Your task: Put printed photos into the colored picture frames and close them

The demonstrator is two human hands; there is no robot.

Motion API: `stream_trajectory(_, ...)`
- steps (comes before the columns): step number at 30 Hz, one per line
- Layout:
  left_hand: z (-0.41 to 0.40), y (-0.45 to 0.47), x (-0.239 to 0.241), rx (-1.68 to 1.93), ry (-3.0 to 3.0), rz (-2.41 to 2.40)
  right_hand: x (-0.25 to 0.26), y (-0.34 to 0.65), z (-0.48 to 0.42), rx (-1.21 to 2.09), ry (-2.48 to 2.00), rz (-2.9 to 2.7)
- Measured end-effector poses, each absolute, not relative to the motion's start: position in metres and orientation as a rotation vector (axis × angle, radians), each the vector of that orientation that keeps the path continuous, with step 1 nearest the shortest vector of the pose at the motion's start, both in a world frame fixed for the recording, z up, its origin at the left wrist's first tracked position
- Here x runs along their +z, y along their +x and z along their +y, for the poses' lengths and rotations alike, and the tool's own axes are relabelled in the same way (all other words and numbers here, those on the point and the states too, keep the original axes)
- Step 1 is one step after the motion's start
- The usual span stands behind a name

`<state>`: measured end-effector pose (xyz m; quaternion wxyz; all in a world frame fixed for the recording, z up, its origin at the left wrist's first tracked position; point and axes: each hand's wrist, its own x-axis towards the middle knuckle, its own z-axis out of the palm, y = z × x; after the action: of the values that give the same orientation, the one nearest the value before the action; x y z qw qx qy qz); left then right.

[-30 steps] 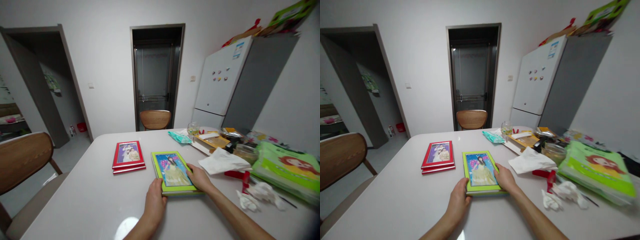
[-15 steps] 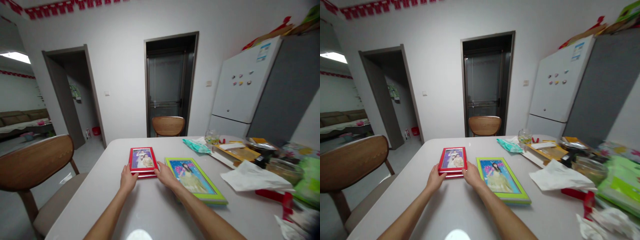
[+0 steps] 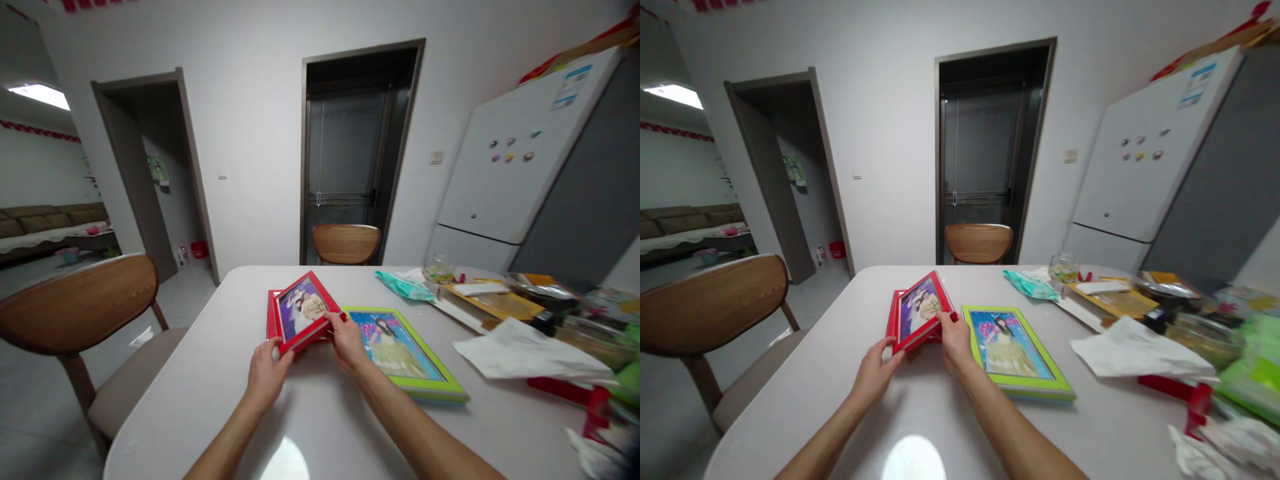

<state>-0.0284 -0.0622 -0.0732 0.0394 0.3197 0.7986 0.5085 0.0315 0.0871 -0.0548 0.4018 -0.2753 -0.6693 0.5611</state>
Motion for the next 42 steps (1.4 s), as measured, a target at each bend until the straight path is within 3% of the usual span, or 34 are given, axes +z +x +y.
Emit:
stream_trajectory(4,-0.068,-0.001,-0.053,1.694,1.079,2.145,-0.027,0.084,0.058,1.331,-0.551,-1.715)
stream_trajectory(8,-0.079,0.023,-0.031,1.972,0.864,1.613,-0.012,0.138,0.022,1.058,-0.165,-2.079)
stream_trajectory(13,-0.105,0.028,-0.033,1.96,0.62,1.288,-0.048,0.155,-0.018,0.699,0.251,-2.305)
stream_trajectory(20,-0.13,0.005,-0.088,1.716,0.675,1.949,-0.117,0.128,-0.043,0.464,0.305,-2.644)
stream_trajectory(27,-0.134,0.009,-0.105,1.305,0.946,2.519,-0.096,0.125,-0.034,0.695,0.257,-2.807)
stream_trajectory(30,-0.132,0.01,-0.108,1.259,0.953,2.579,-0.079,0.127,-0.003,0.756,0.026,-2.719)
stream_trajectory(34,-0.131,0.01,-0.108,1.248,0.924,2.567,-0.078,0.126,0.041,0.597,-0.337,-2.755)
stream_trajectory(42,-0.131,0.008,-0.107,1.254,1.0,2.537,-0.099,0.111,0.053,0.472,-0.49,-2.741)
